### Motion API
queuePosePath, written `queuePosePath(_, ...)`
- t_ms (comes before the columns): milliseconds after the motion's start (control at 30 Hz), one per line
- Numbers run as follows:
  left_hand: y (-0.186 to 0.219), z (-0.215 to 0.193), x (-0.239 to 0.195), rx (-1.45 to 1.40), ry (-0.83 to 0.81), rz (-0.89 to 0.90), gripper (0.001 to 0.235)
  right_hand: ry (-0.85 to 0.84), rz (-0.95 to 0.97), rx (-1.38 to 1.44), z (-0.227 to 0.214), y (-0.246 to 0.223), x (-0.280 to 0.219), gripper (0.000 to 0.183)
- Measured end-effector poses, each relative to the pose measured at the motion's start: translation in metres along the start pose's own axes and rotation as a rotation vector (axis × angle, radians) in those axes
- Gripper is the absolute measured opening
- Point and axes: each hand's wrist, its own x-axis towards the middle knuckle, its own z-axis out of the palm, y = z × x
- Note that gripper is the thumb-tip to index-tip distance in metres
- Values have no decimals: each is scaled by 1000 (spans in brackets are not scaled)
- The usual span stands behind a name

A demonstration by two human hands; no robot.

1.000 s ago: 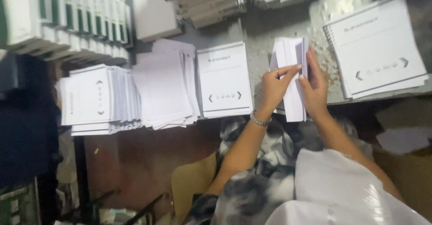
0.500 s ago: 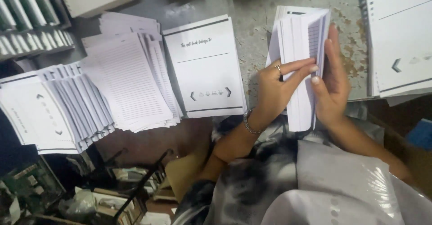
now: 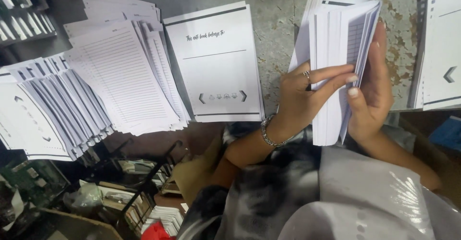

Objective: The person is flipping through the pages of spiral-bound notebooks to check for quality or completeness.

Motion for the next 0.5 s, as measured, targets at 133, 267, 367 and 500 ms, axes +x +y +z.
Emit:
queuePosePath(133, 0, 1, 0, -21, 7, 18, 21, -1, 1, 15, 2, -3, 1, 56)
queuePosePath(267, 2, 1, 0, -18, 14, 4, 20, 4, 1, 18, 3, -4, 3, 56)
queuePosePath(367, -3, 2, -1, -14, 22, 33, 20, -4, -3, 20, 2, -4, 3, 56)
queuePosePath(500, -2, 3, -1, 0, 28, 17, 20, 4, -6, 33, 2, -2, 2, 56)
